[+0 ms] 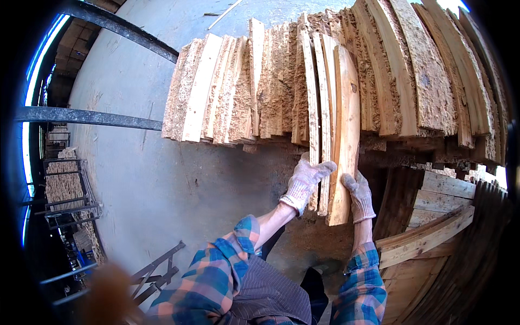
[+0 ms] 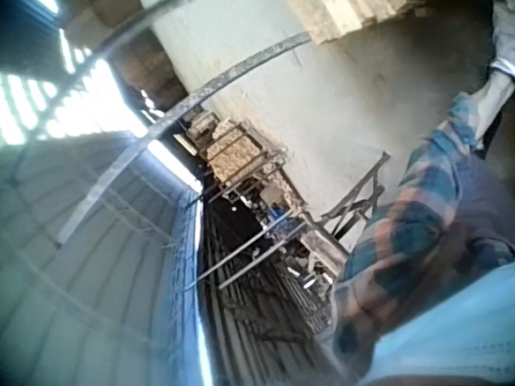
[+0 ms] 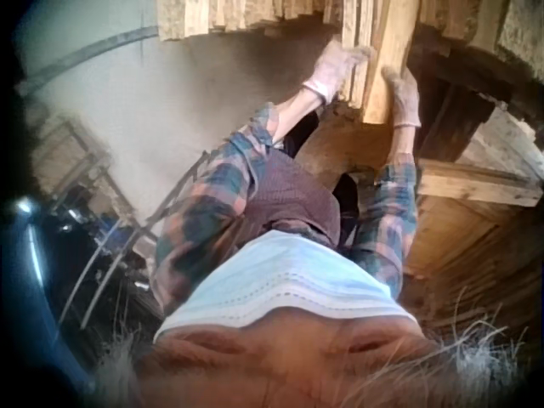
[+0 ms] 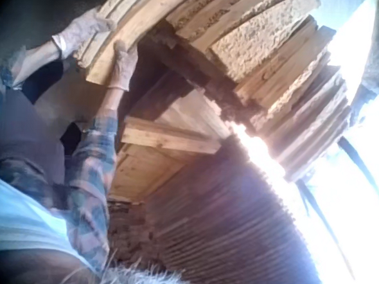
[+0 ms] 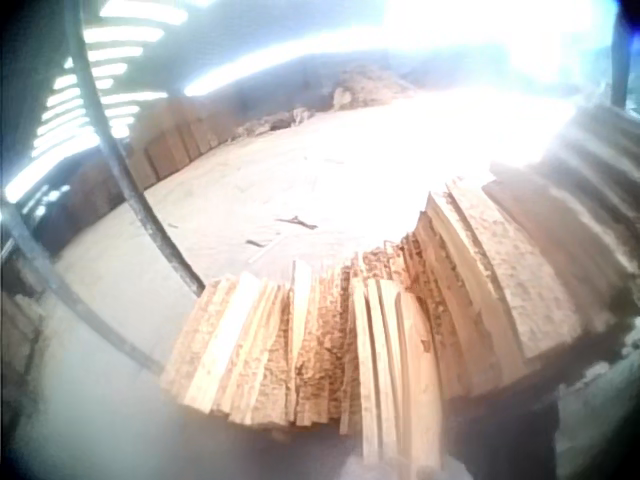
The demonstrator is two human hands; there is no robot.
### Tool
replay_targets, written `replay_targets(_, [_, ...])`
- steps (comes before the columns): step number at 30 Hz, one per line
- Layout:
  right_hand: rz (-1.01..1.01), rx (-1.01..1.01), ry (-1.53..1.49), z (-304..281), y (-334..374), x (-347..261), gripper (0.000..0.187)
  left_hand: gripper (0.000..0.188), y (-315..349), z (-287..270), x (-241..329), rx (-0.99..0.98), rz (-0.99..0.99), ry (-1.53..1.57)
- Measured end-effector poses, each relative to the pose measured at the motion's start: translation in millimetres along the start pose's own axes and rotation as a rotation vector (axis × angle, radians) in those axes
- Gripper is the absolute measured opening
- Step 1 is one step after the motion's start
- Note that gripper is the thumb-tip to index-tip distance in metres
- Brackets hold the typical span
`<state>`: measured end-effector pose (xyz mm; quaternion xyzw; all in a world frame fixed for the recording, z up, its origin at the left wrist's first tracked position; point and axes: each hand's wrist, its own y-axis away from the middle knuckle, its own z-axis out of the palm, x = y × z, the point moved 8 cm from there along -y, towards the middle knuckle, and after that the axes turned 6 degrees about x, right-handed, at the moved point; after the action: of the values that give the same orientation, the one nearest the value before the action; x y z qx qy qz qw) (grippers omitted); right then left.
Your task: The person repeatedly picks up wooden planks from a vertical rack and places them onto a growing horizontal stack on the floor. The task involves lifting, turning, and aligning the planks by hand to build a neat pile.
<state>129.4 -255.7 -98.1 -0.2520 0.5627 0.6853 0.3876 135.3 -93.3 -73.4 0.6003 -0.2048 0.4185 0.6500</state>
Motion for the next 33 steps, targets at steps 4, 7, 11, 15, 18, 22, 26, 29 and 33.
replay_targets(4, [0.245,-0.101,-0.186,-22,131,74,0.089,0.059,119,-49,-67,-0.167,-0.271,0.284])
replay_targets(7, [0.321,-0.065,-0.278,-18,108,48,0.076,0.038,107,-44,-60,-0.119,-0.188,0.214])
replay_targets(11, [0.100,-0.051,-0.302,-5,121,15,0.080,0.033,118,-34,-66,-0.197,-0.138,0.296])
replay_targets(15, [0.045,-0.026,-0.478,-44,212,11,0.090,0.042,203,-5,-59,-0.006,-0.150,0.003])
replay_targets(18, [-0.054,0.177,-0.524,-122,285,24,0.092,0.055,239,65,-84,-0.294,-0.155,-0.368])
replay_targets(22, [-0.248,0.537,-0.498,-246,377,74,0.073,0.062,287,233,-146,-0.742,-0.320,-0.479])
replay_targets(26, [-0.590,0.934,-0.664,-359,439,140,0.054,0.047,324,368,-243,-0.997,-0.394,-0.579])
replay_targets(29, [-0.651,1.009,-1.117,-433,452,187,0.028,0.042,309,429,-328,-1.081,-0.426,-0.621])
replay_targets(33, [-0.366,1.401,-0.802,-532,477,240,0.027,0.057,247,504,-402,-1.106,0.078,-1.538])
